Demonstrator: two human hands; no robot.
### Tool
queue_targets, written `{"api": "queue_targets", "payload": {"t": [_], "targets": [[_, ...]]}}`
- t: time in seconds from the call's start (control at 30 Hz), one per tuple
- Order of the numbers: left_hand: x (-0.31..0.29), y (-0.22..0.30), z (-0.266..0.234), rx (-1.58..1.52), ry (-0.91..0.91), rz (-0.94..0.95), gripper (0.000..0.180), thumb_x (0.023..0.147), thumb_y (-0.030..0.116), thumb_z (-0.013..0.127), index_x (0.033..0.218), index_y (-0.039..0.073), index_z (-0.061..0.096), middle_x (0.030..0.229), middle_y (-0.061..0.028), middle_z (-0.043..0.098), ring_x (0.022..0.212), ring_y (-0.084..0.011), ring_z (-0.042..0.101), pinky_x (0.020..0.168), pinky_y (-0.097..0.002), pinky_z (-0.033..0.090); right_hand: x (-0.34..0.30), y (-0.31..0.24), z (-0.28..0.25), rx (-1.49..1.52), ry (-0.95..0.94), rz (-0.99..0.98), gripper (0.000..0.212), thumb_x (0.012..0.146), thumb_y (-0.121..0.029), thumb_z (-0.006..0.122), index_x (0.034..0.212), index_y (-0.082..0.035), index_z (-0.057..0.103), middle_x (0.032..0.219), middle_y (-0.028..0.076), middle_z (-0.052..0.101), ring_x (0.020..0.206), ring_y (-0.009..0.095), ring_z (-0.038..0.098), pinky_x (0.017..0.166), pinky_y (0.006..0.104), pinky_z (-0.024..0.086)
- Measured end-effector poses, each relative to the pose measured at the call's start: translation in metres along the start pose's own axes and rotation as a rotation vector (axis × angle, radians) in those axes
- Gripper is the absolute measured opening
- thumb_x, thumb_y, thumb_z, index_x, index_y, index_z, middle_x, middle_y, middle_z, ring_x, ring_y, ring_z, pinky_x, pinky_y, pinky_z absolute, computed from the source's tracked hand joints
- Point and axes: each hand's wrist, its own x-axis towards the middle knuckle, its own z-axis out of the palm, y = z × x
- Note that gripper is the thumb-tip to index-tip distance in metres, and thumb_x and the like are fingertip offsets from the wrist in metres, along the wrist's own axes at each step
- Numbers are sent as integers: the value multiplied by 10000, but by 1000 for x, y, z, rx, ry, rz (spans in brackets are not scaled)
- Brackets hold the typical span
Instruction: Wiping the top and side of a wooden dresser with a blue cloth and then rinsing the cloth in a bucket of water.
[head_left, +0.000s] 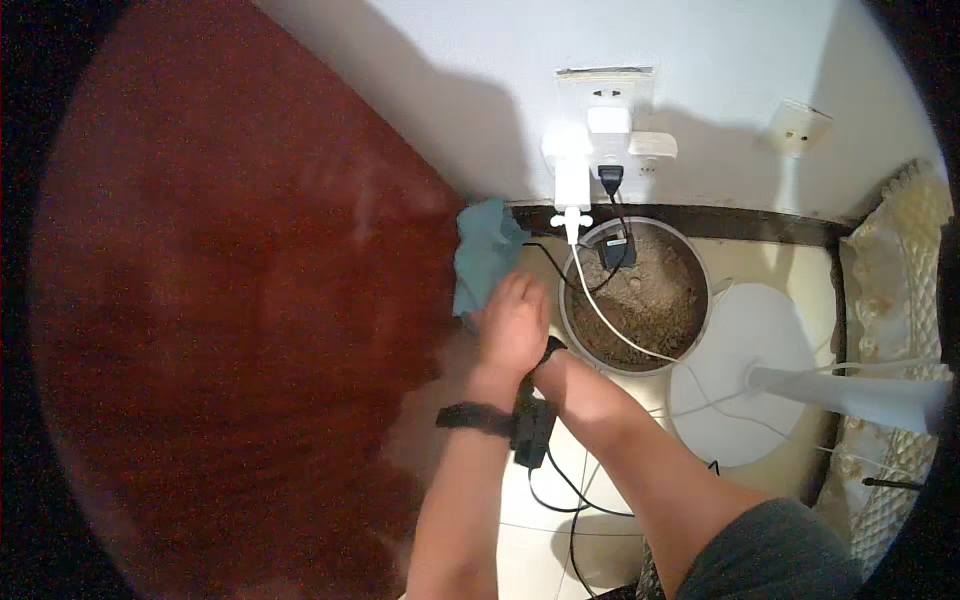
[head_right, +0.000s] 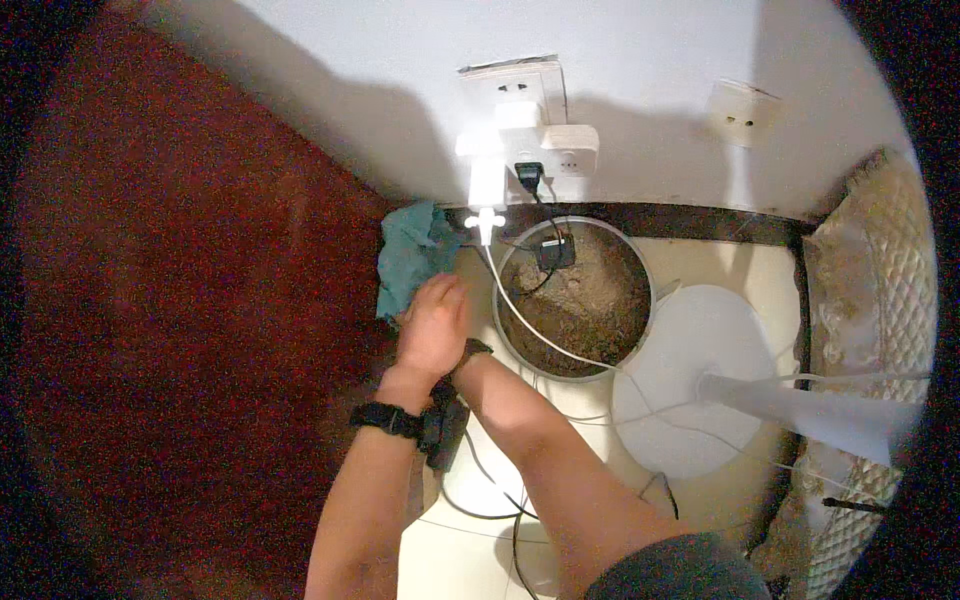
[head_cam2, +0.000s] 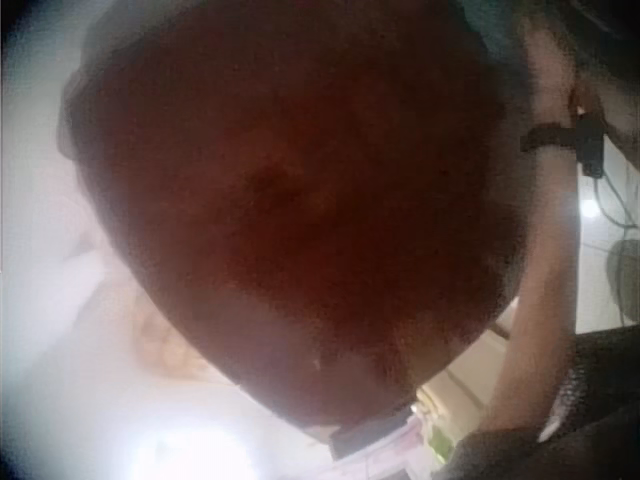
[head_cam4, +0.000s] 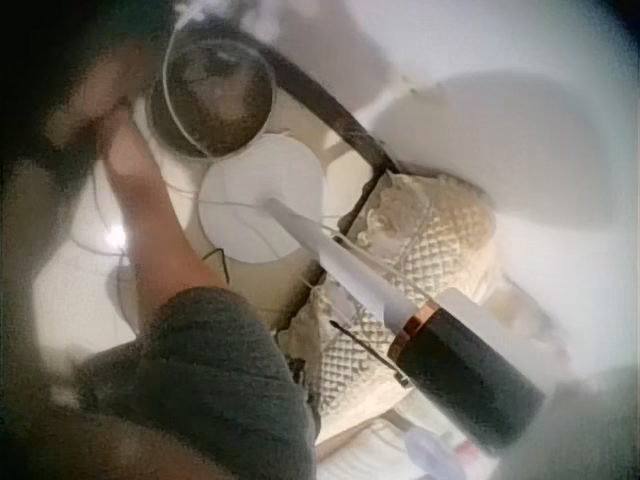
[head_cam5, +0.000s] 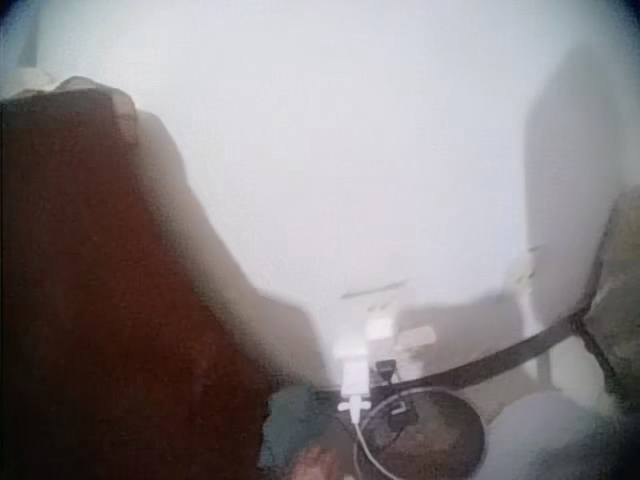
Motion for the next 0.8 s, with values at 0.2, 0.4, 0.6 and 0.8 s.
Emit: {"api": "queue_targets", "payload": {"t": [0.2,0.4,0.6,0.8], "targets": [[9,-7,-13,331,-411,-8,275,794,142,476,1018,12,571,1129,-127,535,1083,-289,476,953,-400,367,14,21,17,-31,94,27,303,870,-225,439,1087,-42,547,1043,153,579,894,294,570,780,347,456],[16,-40,-5,666,-342,127,408,799,163,436,1165,-7,492,1252,-100,454,1190,-243,380,1030,-409,247,47,36,37,-74,224,30,316,872,-240,433,1087,-35,541,1061,155,569,902,296,564,776,357,455],[33,-28,-4,903,-472,-23,507,870,216,339,1325,-5,304,1367,-137,326,1272,-256,281,1066,-393,155,81,48,47,-141,372,32,329,874,-255,426,1087,-28,534,1079,157,559,910,299,559,773,367,454],[41,-16,-19,1074,-686,-21,530,891,234,300,1369,22,211,1418,-113,241,1317,-234,197,1086,-376,46,102,49,50,-155,430,32,343,876,-270,420,1086,-21,528,1098,160,549,917,301,553,769,376,452]]}}
